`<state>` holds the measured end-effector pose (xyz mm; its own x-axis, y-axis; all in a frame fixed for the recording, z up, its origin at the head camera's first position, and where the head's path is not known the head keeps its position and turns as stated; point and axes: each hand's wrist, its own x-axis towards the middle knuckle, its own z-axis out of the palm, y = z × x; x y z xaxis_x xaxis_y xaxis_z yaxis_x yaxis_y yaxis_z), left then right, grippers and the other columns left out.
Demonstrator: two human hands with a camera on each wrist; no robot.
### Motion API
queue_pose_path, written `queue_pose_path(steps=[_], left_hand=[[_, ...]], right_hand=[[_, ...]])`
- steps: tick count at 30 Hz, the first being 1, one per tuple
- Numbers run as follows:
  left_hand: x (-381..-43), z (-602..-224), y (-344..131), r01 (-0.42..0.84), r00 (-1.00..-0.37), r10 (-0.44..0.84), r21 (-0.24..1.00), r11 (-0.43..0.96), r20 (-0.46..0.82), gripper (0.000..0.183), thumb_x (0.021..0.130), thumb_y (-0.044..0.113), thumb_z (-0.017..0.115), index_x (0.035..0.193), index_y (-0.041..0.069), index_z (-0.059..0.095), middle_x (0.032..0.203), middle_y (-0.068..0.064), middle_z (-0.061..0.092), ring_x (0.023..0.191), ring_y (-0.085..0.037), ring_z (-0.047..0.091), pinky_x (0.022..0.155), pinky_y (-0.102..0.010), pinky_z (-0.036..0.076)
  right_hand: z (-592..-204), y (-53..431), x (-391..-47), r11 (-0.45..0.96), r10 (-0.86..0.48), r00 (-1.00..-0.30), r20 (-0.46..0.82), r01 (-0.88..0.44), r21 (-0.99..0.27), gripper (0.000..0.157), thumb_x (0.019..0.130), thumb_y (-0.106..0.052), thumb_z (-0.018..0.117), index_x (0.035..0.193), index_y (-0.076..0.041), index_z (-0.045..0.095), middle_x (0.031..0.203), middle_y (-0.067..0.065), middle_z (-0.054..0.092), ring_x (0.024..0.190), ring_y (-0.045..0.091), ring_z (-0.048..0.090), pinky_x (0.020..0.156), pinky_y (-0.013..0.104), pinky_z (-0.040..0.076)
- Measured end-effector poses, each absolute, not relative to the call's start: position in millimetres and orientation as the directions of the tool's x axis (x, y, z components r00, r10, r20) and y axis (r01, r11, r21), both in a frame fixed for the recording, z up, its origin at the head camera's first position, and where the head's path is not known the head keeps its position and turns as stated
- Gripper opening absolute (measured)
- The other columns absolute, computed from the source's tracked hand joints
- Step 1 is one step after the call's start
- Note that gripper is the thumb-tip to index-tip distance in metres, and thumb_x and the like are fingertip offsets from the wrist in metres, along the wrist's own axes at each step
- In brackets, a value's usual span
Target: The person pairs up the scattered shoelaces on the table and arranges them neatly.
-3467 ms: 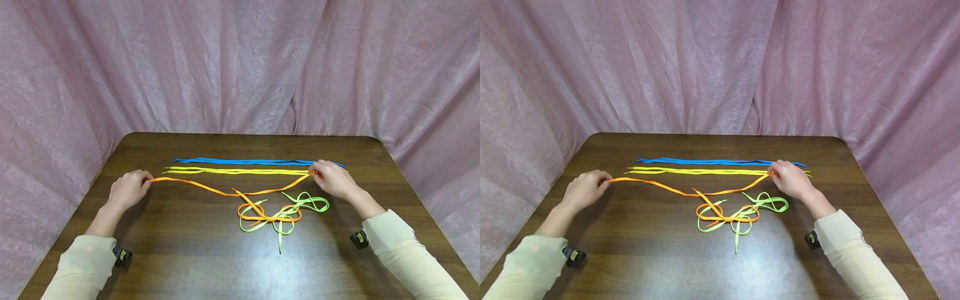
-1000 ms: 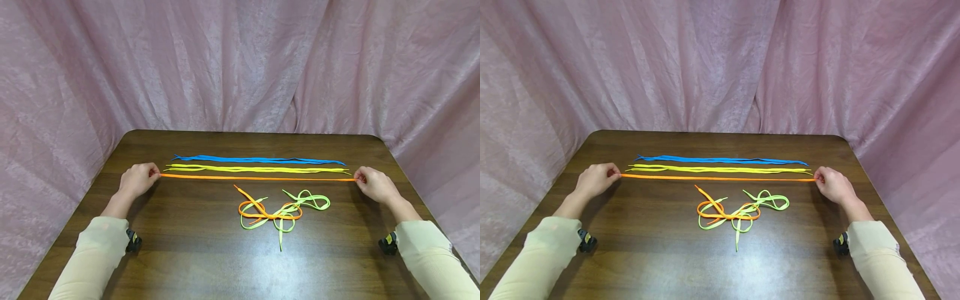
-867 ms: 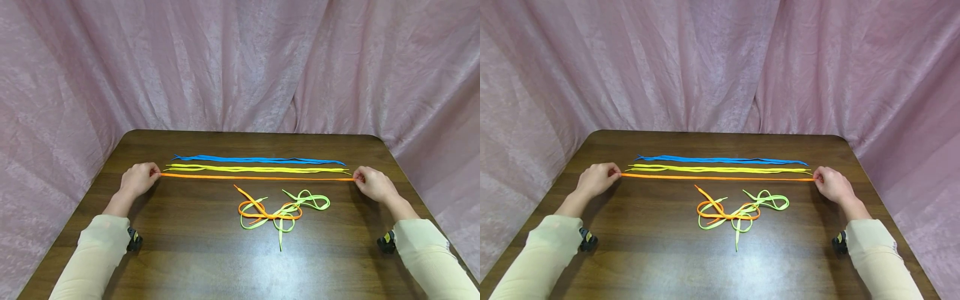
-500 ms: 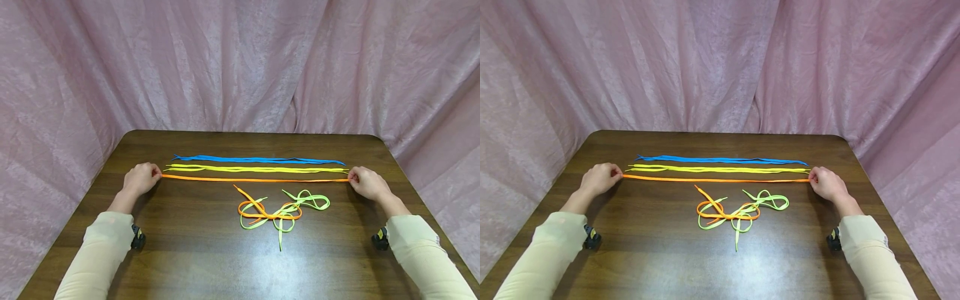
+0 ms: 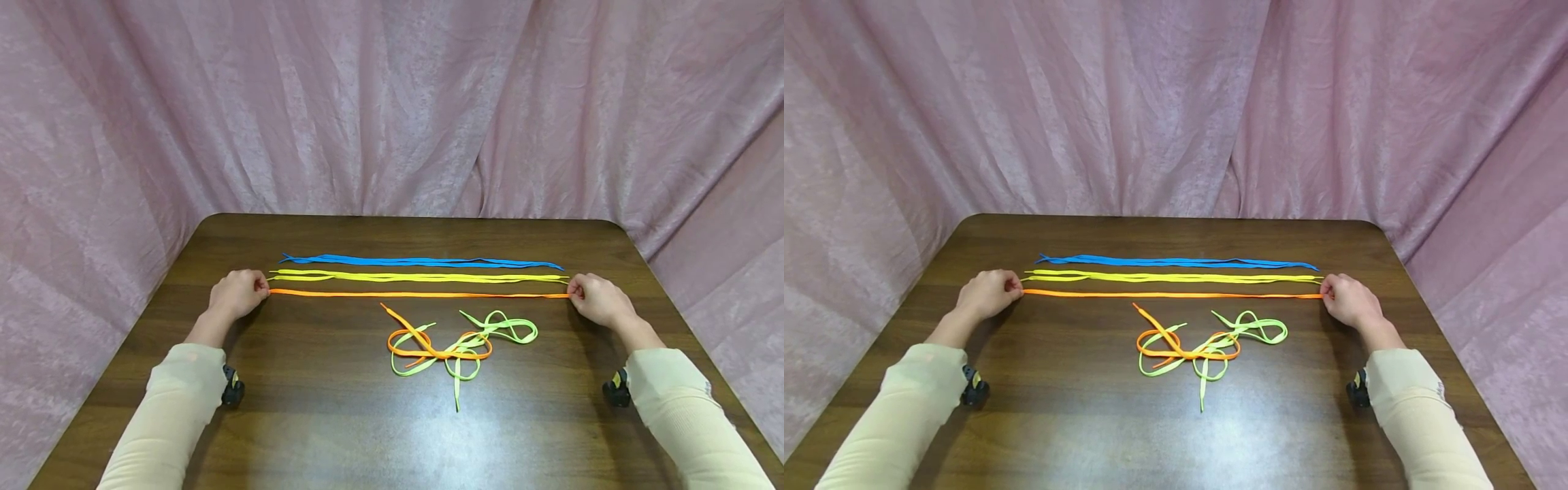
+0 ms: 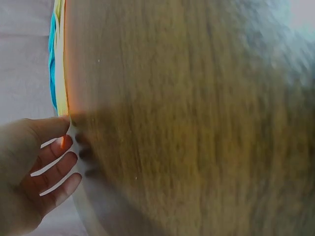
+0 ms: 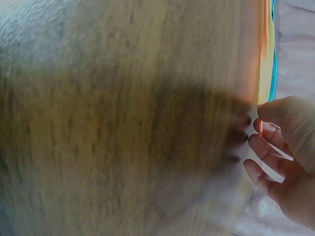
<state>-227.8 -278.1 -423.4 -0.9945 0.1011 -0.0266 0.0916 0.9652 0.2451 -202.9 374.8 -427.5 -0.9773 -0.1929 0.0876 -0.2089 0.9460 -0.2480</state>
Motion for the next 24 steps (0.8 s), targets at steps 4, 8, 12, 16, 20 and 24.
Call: queue_pose_path(steps=[4,8,12,16,20,24], left_hand=[[-228.6,-425.0,-276.4,0.094,-0.994,0.106,0.250,0.964,-0.032,0.008,0.082,0.021,0.064,0.079,0.014,0.063,0.073,-0.002,0.058,0.068,-0.023,0.054,0.052,-0.035,0.039],[-228.8,-426.3,-275.1,0.100,-0.994,0.109,0.253,0.962,-0.024,0.008,0.082,0.021,0.065,0.079,0.014,0.063,0.075,-0.003,0.056,0.069,-0.023,0.053,0.053,-0.035,0.038],[-228.4,-427.6,-274.2,0.094,-0.994,0.103,0.260,0.961,-0.020,0.009,0.082,0.021,0.066,0.080,0.013,0.063,0.078,-0.005,0.054,0.071,-0.023,0.052,0.055,-0.035,0.038],[-227.7,-428.4,-273.5,0.094,-0.995,0.101,0.265,0.960,-0.015,0.009,0.081,0.021,0.067,0.083,0.012,0.064,0.081,-0.007,0.055,0.073,-0.025,0.052,0.056,-0.038,0.039],[-226.6,-428.2,-273.7,0.106,-0.994,0.111,0.262,0.959,-0.005,0.011,0.080,0.020,0.068,0.087,0.012,0.066,0.087,-0.009,0.057,0.077,-0.027,0.055,0.059,-0.042,0.042],[-224.5,-426.0,-273.6,0.121,-0.992,0.124,0.257,0.959,0.004,0.014,0.081,0.020,0.067,0.092,0.011,0.066,0.092,-0.010,0.059,0.084,-0.032,0.058,0.063,-0.048,0.044]], right_hand=[[-428.6,375.3,-202.7,0.947,-0.189,-0.978,0.086,-0.205,-0.248,0.005,0.076,-0.007,0.060,0.081,-0.008,0.058,0.076,0.004,0.052,0.067,0.018,0.051,0.054,0.032,0.038],[-429.4,374.9,-202.5,0.945,-0.193,-0.977,0.085,-0.209,-0.251,0.005,0.077,-0.006,0.060,0.081,-0.008,0.058,0.076,0.005,0.052,0.067,0.018,0.051,0.054,0.032,0.037],[-430.2,374.4,-202.4,0.943,-0.200,-0.975,0.096,-0.218,-0.251,0.006,0.076,-0.005,0.061,0.081,-0.008,0.058,0.076,0.007,0.051,0.066,0.019,0.050,0.054,0.032,0.037],[-432.0,375.3,-202.1,0.940,-0.209,-0.972,0.106,-0.230,-0.252,0.009,0.075,-0.005,0.063,0.083,-0.007,0.058,0.077,0.007,0.051,0.067,0.020,0.051,0.055,0.033,0.038],[-433.4,377.0,-201.1,0.936,-0.228,-0.966,0.119,-0.252,-0.246,0.011,0.076,-0.005,0.064,0.085,-0.006,0.058,0.078,0.008,0.052,0.068,0.021,0.052,0.058,0.034,0.039],[-432.2,378.2,-199.5,0.930,-0.254,-0.960,0.120,-0.276,-0.242,0.014,0.076,-0.006,0.064,0.089,-0.004,0.060,0.081,0.010,0.055,0.072,0.023,0.054,0.062,0.038,0.042]])
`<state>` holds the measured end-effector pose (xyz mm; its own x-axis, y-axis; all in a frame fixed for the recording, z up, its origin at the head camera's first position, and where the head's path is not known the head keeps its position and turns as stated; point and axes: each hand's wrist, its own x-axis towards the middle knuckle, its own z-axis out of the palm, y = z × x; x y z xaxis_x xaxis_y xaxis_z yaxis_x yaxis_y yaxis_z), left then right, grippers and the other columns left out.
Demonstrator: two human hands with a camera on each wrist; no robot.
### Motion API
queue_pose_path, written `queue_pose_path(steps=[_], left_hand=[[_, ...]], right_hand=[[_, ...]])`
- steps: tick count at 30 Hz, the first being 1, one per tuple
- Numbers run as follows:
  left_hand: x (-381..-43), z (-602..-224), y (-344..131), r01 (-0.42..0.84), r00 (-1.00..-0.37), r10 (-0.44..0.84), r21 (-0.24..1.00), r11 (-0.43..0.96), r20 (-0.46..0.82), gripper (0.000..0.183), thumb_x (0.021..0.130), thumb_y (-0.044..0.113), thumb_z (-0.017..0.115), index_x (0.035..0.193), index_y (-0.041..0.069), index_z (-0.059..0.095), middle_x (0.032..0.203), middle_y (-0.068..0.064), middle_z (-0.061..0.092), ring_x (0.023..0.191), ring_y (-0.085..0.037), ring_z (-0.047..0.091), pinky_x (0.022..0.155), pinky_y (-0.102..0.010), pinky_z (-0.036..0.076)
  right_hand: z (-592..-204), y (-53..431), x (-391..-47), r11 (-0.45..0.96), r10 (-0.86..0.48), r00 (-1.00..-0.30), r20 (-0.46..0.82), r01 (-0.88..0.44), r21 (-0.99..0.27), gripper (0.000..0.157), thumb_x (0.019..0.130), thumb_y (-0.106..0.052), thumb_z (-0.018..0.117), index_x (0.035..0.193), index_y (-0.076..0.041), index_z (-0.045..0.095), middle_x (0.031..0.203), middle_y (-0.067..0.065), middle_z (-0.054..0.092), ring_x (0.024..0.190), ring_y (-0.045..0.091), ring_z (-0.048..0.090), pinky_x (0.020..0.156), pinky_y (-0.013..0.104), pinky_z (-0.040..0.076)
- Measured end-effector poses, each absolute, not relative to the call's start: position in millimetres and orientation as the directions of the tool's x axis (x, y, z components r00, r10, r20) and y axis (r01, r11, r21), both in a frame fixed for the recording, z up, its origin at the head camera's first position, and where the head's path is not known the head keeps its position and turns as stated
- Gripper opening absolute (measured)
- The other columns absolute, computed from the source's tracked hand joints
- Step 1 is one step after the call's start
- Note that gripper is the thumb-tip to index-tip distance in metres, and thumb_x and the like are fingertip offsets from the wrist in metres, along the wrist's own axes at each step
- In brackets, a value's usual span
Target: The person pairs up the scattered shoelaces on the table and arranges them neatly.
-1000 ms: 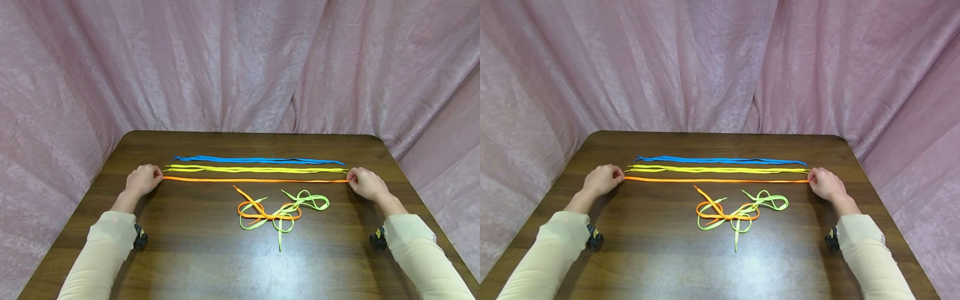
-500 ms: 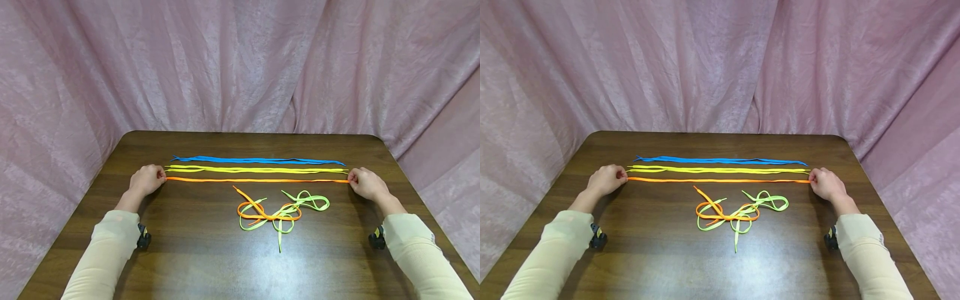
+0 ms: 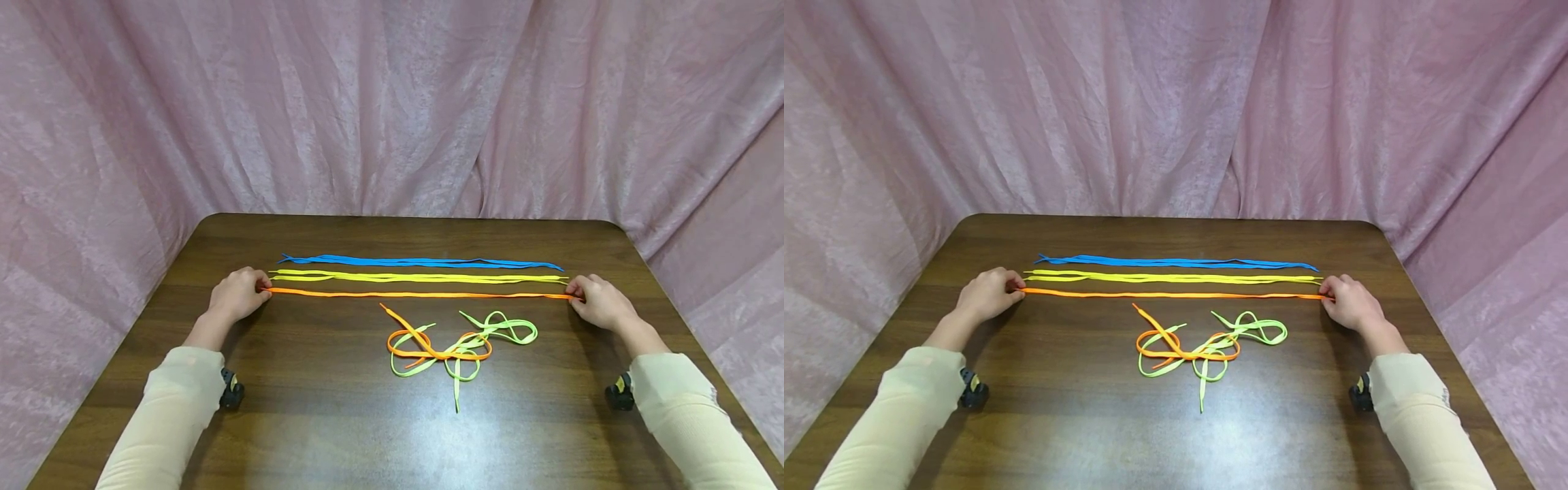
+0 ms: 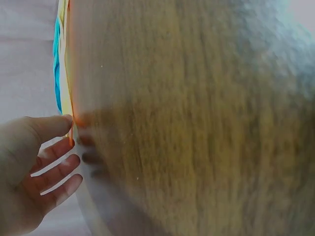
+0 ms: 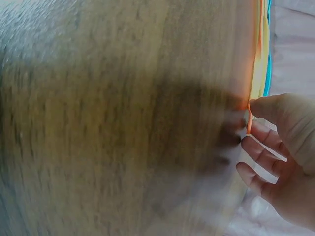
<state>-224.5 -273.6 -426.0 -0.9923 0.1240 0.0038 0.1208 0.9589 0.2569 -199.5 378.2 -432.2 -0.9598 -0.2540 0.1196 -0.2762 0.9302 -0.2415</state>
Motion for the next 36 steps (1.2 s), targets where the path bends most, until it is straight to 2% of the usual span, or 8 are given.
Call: queue_pose_path(steps=[8,16,21,27,36], left_hand=[[-220,-419,-271,0.150,-0.989,0.148,0.256,0.955,0.024,0.016,0.082,0.020,0.067,0.096,0.012,0.067,0.098,-0.011,0.059,0.090,-0.036,0.058,0.067,-0.053,0.044],[-211,-409,-260,0.205,-0.979,0.198,0.247,0.947,0.053,0.021,0.081,0.020,0.067,0.101,0.011,0.067,0.106,-0.012,0.060,0.094,-0.037,0.059,0.069,-0.055,0.045],[-207,-406,-248,0.249,-0.969,0.242,0.246,0.937,0.058,0.025,0.082,0.019,0.067,0.105,0.011,0.067,0.110,-0.012,0.060,0.096,-0.037,0.059,0.071,-0.054,0.045],[-202,-404,-232,0.307,-0.952,0.293,0.240,0.921,0.091,0.023,0.080,0.019,0.069,0.102,0.012,0.067,0.110,-0.010,0.060,0.101,-0.034,0.058,0.076,-0.053,0.046],[-191,-404,-205,0.455,-0.889,0.432,0.204,0.867,0.149,0.024,0.077,0.018,0.072,0.100,0.012,0.067,0.103,-0.006,0.062,0.098,-0.030,0.059,0.075,-0.047,0.048]], right_hand=[[-424,374,-196,0.925,-0.283,-0.954,0.100,-0.299,-0.235,0.021,0.079,-0.009,0.064,0.099,-0.002,0.061,0.091,0.017,0.057,0.080,0.034,0.057,0.069,0.050,0.045],[-409,353,-189,0.915,-0.323,-0.932,0.162,-0.352,-0.199,0.025,0.079,-0.010,0.064,0.103,-0.004,0.061,0.099,0.019,0.057,0.086,0.039,0.057,0.067,0.053,0.045],[-406,336,-189,0.888,-0.378,-0.887,0.265,-0.429,-0.168,0.026,0.076,-0.009,0.068,0.101,-0.005,0.062,0.095,0.015,0.059,0.085,0.038,0.057,0.066,0.052,0.045],[-403,315,-189,0.846,-0.451,-0.824,0.342,-0.517,-0.131,0.025,0.073,-0.007,0.071,0.097,-0.005,0.064,0.092,0.012,0.062,0.083,0.035,0.059,0.068,0.049,0.046],[-400,282,-189,0.809,-0.521,-0.791,0.321,-0.577,-0.111,0.021,0.075,-0.009,0.070,0.095,-0.007,0.066,0.095,0.010,0.064,0.088,0.031,0.060,0.069,0.046,0.047]])
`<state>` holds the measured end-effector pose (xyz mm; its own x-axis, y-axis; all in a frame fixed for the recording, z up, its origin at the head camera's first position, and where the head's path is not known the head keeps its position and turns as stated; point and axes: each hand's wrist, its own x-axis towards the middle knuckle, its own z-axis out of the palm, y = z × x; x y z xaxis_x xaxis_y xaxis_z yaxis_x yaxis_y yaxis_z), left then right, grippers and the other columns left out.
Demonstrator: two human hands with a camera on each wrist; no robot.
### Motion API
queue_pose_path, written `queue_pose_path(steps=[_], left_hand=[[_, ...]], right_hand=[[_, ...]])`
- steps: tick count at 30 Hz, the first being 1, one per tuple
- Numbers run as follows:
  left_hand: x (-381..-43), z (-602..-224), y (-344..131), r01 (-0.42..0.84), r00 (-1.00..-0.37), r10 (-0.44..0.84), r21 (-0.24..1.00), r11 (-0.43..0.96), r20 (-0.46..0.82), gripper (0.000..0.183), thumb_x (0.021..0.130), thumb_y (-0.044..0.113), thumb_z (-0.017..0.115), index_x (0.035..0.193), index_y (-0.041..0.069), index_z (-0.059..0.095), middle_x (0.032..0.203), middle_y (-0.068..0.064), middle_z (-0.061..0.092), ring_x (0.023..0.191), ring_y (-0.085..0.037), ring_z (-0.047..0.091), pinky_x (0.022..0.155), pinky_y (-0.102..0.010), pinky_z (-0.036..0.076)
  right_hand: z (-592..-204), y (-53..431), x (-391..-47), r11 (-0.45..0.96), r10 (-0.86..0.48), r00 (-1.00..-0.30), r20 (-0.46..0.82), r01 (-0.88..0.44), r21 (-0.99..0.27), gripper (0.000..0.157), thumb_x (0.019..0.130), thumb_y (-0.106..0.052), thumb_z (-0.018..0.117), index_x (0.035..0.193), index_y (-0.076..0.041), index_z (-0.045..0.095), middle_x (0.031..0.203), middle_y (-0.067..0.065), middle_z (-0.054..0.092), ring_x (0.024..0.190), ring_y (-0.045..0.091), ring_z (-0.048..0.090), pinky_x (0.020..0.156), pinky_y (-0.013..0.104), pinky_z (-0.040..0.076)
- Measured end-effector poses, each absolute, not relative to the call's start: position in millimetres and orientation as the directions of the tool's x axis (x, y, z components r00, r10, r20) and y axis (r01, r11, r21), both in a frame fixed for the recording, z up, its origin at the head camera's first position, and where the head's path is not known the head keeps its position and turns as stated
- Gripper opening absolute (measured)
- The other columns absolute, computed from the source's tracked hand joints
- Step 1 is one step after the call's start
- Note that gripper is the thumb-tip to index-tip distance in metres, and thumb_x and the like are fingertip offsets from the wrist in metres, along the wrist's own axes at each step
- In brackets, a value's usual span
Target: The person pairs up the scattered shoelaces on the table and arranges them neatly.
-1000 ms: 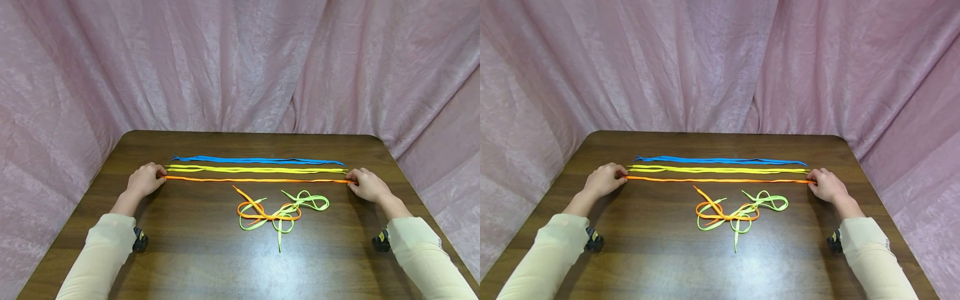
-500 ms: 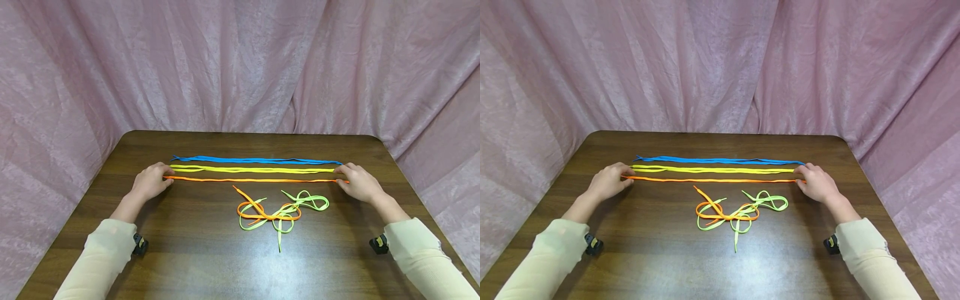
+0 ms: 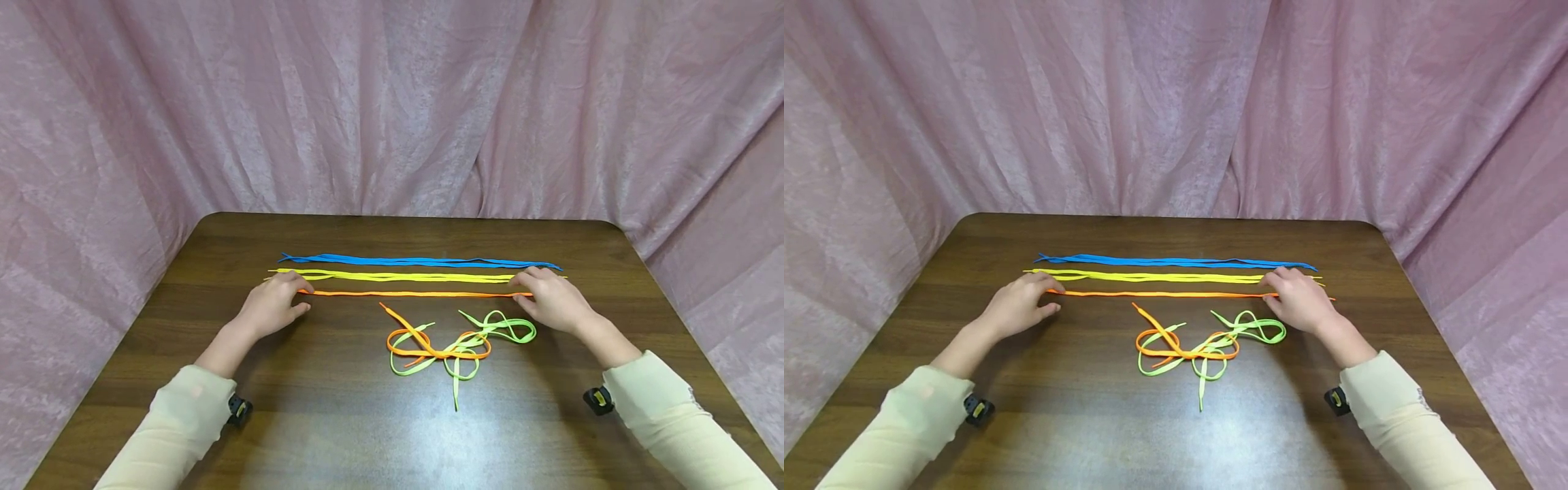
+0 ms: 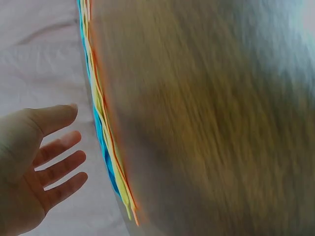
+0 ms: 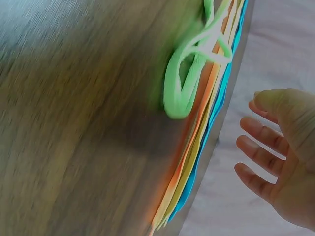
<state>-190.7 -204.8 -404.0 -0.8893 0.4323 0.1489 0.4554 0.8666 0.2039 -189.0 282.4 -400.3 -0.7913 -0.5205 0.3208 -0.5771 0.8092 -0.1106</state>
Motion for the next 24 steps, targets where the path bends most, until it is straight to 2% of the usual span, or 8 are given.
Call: queue_pose_path(steps=[6,13,22,24], left_hand=[[-182,-406,-186,0.543,-0.839,0.517,0.187,0.819,0.173,0.026,0.077,0.019,0.074,0.100,0.012,0.066,0.103,-0.004,0.062,0.099,-0.027,0.059,0.079,-0.043,0.048],[-173,-409,-163,0.622,-0.780,0.594,0.146,0.769,0.196,0.025,0.076,0.019,0.074,0.099,0.015,0.067,0.102,-0.001,0.060,0.095,-0.023,0.057,0.077,-0.038,0.049],[-164,-416,-131,0.728,-0.685,0.705,0.125,0.674,0.185,0.026,0.076,0.020,0.074,0.101,0.016,0.066,0.105,-0.001,0.059,0.101,-0.021,0.056,0.089,-0.038,0.045],[-162,-418,-125,0.748,-0.663,0.724,0.114,0.654,0.190,0.027,0.076,0.020,0.074,0.102,0.017,0.066,0.106,0.000,0.059,0.101,-0.020,0.055,0.086,-0.036,0.046]], right_hand=[[-401,258,-190,0.768,-0.580,-0.763,0.284,-0.629,-0.119,0.019,0.076,-0.010,0.070,0.095,-0.009,0.067,0.092,0.006,0.063,0.087,0.028,0.060,0.069,0.041,0.048],[-402,232,-194,0.716,-0.648,-0.712,0.270,-0.691,-0.104,0.020,0.077,-0.012,0.072,0.096,-0.009,0.067,0.090,0.004,0.062,0.083,0.025,0.060,0.065,0.036,0.048],[-399,196,-199,0.717,-0.663,-0.728,0.176,-0.685,-0.133,0.022,0.081,-0.019,0.069,0.102,-0.012,0.067,0.093,0.002,0.062,0.087,0.024,0.060,0.068,0.037,0.049],[-399,189,-200,0.718,-0.665,-0.731,0.153,-0.682,-0.139,0.021,0.082,-0.020,0.068,0.102,-0.013,0.066,0.094,0.002,0.062,0.088,0.024,0.060,0.069,0.037,0.049]])
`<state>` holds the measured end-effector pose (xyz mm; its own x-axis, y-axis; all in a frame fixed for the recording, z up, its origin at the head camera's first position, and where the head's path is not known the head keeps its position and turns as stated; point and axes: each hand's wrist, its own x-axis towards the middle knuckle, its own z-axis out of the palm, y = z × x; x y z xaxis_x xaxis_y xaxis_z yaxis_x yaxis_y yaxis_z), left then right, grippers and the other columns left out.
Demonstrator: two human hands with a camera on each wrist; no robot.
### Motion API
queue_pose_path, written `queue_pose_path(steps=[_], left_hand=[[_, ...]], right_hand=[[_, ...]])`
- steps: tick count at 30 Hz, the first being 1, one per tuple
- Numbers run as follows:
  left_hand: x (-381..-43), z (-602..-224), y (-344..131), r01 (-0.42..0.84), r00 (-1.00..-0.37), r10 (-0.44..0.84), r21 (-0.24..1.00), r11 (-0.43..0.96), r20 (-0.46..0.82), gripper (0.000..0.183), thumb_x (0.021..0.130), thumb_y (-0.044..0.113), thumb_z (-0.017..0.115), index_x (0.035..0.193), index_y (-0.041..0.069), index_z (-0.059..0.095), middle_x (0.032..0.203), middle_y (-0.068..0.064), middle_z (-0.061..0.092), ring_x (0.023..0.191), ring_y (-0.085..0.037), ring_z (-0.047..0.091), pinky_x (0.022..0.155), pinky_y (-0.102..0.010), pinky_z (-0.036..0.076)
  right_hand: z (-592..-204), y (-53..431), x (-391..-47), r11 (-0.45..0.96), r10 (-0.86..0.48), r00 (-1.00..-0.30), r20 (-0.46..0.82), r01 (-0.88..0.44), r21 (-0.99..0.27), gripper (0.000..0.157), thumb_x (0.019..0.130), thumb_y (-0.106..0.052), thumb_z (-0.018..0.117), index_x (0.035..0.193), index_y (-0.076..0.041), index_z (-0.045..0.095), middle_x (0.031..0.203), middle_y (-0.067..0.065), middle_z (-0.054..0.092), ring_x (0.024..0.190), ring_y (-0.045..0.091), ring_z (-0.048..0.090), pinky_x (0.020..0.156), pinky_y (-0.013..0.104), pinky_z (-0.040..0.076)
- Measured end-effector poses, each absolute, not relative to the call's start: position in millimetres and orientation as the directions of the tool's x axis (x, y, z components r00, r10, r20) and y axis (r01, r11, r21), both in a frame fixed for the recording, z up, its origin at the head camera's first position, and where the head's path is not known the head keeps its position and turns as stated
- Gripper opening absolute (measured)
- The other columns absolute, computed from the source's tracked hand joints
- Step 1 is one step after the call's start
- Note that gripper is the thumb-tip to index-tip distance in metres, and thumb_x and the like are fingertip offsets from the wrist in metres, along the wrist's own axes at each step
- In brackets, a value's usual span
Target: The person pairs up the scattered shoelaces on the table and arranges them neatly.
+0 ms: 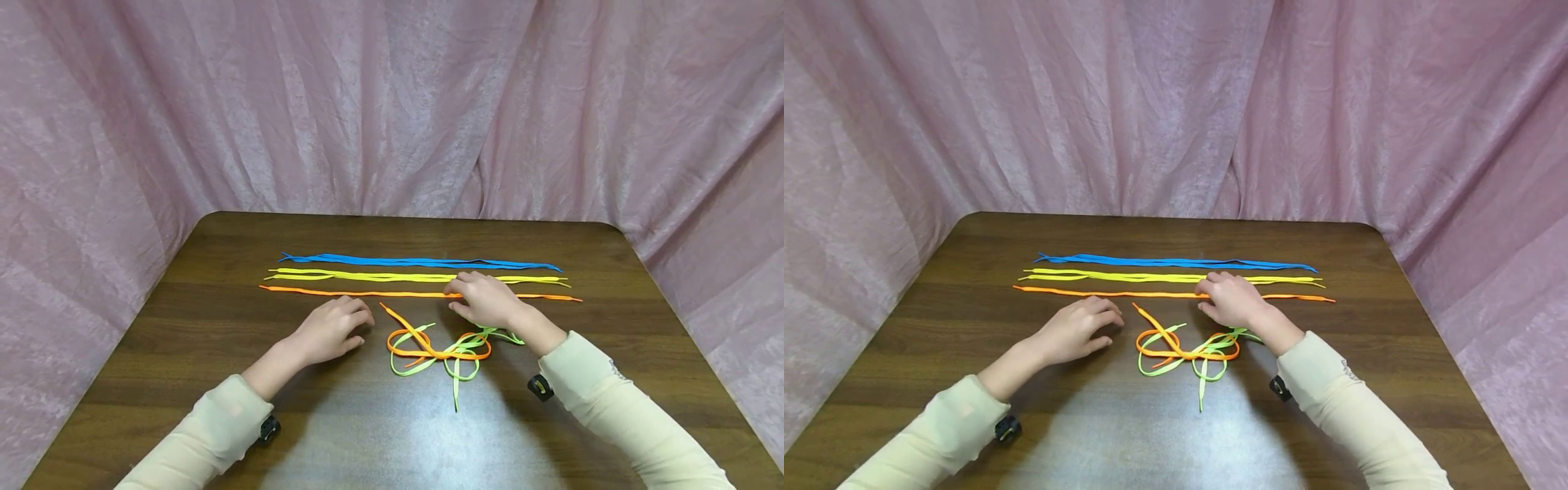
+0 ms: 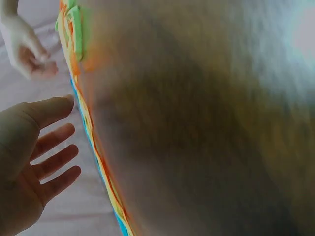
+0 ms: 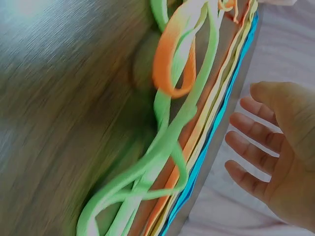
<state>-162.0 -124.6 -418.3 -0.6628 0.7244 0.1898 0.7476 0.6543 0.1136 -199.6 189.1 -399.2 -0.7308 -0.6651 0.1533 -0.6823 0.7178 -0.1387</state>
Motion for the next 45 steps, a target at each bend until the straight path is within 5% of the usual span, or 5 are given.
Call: queue_pose_path(steps=[19,30,45], left_hand=[[-150,-428,-92,0.878,-0.467,0.860,-0.010,0.479,0.206,0.028,0.075,0.017,0.074,0.102,0.021,0.066,0.105,0.007,0.062,0.098,-0.014,0.054,0.083,-0.030,0.045],[-149,-434,-88,0.873,-0.469,0.857,-0.038,0.487,0.215,0.012,0.076,0.019,0.074,0.085,0.022,0.067,0.080,0.009,0.057,0.077,-0.012,0.051,0.067,-0.025,0.041],[-145,-422,-102,0.853,-0.488,0.826,-0.049,0.520,0.281,0.010,0.078,0.017,0.071,0.074,0.021,0.062,0.072,0.009,0.054,0.070,-0.012,0.047,0.061,-0.024,0.037]], right_hand=[[-412,145,-199,0.682,-0.706,-0.702,0.093,-0.709,-0.179,0.015,0.084,-0.024,0.064,0.096,-0.014,0.065,0.089,-0.002,0.061,0.077,0.014,0.059,0.065,0.030,0.047],[-412,128,-194,0.685,-0.710,-0.703,0.036,-0.702,-0.198,0.017,0.087,-0.026,0.062,0.099,-0.015,0.065,0.093,-0.001,0.059,0.084,0.017,0.058,0.072,0.033,0.047],[-417,116,-190,0.708,-0.687,-0.726,0.027,-0.678,-0.198,0.019,0.086,-0.031,0.062,0.095,-0.015,0.065,0.087,-0.002,0.057,0.075,0.014,0.053,0.062,0.027,0.043]])
